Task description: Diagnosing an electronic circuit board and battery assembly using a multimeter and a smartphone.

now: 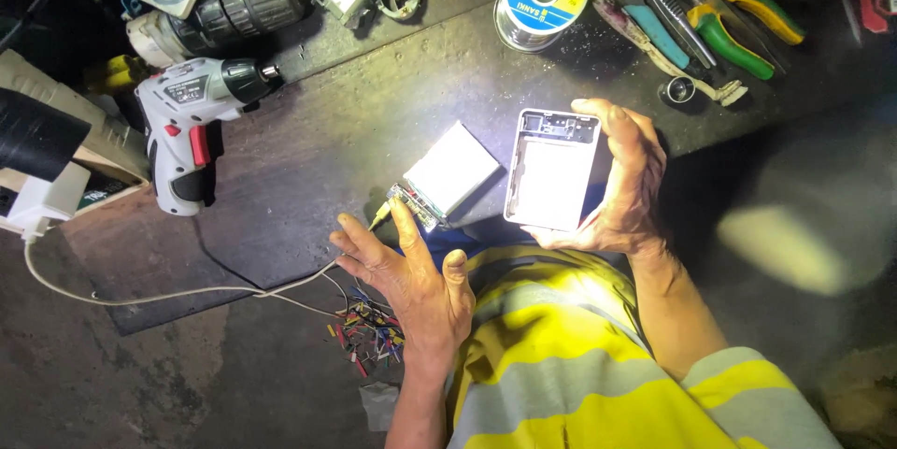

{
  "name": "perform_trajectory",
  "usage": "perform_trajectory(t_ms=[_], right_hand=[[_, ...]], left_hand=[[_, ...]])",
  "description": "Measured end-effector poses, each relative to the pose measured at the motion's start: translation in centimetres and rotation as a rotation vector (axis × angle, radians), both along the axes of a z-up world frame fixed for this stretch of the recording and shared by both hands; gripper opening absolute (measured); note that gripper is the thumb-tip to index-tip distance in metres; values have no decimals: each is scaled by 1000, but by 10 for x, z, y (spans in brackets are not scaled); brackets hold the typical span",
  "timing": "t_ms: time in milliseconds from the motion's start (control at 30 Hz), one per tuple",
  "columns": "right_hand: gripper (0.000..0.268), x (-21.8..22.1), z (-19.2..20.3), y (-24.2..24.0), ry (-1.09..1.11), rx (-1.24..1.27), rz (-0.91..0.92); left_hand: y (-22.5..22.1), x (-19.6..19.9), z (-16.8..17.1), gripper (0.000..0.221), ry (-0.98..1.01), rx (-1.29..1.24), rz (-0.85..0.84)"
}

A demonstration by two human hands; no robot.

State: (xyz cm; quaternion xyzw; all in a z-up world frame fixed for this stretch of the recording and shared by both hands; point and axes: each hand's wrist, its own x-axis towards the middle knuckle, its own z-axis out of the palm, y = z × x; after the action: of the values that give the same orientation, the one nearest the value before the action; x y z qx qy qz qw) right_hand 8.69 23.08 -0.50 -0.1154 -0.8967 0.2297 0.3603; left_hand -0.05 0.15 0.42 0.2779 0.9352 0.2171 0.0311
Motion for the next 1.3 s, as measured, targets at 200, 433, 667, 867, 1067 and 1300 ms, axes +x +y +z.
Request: perform_trajectory(t_ms=[200, 433, 667, 867, 1067, 1300], right_hand=[[119, 1, 2, 2, -20, 50, 7], [111, 0, 4, 3, -10, 77, 39], [109, 1, 12, 3, -177, -56, 16], [110, -9, 9, 5, 77, 13, 107], [105, -13, 12, 4, 112, 33, 95], [104, -11, 11, 3, 125, 14, 97]], left_hand=[[2, 1, 3, 93, -33, 16, 8], [3, 2, 3, 93, -37, 18, 15], [1, 0, -1, 91, 7, 35, 3], [-5, -4, -10, 78, -3, 137, -34], [-4, -4, -9, 78, 1, 136, -33], [-5, -5, -8, 79, 5, 119, -45]])
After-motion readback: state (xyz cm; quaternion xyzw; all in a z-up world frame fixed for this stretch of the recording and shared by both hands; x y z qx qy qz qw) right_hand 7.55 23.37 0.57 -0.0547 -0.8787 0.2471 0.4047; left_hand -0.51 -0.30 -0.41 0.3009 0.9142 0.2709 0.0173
